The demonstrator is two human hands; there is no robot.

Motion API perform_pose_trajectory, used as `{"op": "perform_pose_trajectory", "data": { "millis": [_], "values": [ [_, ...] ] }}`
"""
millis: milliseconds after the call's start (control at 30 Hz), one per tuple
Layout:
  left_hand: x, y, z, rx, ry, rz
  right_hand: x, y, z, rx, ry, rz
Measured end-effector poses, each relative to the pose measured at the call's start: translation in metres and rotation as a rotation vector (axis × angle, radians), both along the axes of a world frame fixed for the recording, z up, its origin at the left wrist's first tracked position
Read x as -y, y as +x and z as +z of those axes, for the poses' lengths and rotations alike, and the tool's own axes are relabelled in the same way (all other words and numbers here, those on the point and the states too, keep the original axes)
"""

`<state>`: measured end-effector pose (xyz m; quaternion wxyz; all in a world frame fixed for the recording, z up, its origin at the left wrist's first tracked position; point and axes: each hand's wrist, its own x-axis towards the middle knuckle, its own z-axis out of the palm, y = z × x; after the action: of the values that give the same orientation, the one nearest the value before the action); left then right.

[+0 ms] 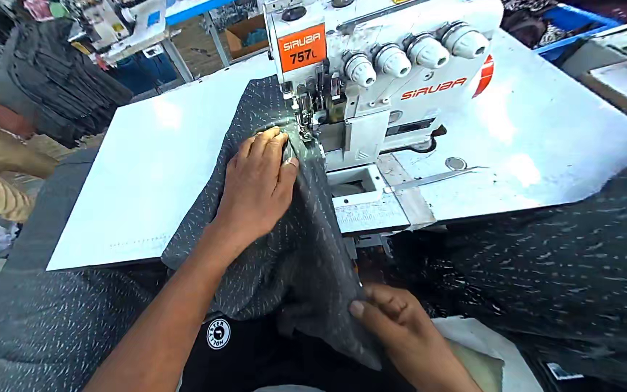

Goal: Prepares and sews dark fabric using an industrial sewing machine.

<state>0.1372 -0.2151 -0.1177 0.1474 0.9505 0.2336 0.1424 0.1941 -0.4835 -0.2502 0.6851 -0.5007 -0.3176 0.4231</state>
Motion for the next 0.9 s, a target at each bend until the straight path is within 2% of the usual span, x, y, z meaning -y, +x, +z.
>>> {"op": "perform_pose_trajectory", "data": {
  "millis": [200,567,733,900],
  "values": [
    [-0.006,0.005,-0.006,-0.030,0.004,0.026,-0.007,0.008,0.006,0.064,0.041,-0.011],
    [-0.106,0.074,-0.002,-0.144,0.069,-0.031,-0.074,0.030,0.042,0.041,0.015,-0.148],
    [-0.132,0.106,0.012,-0.272,0.038,0.024,-0.108,0.035,0.055,0.071,0.052,-0.237],
    [-0.165,0.129,0.013,-0.218,0.027,0.031,-0.132,0.037,0.065,0.084,0.044,-0.276]
  ]
}}
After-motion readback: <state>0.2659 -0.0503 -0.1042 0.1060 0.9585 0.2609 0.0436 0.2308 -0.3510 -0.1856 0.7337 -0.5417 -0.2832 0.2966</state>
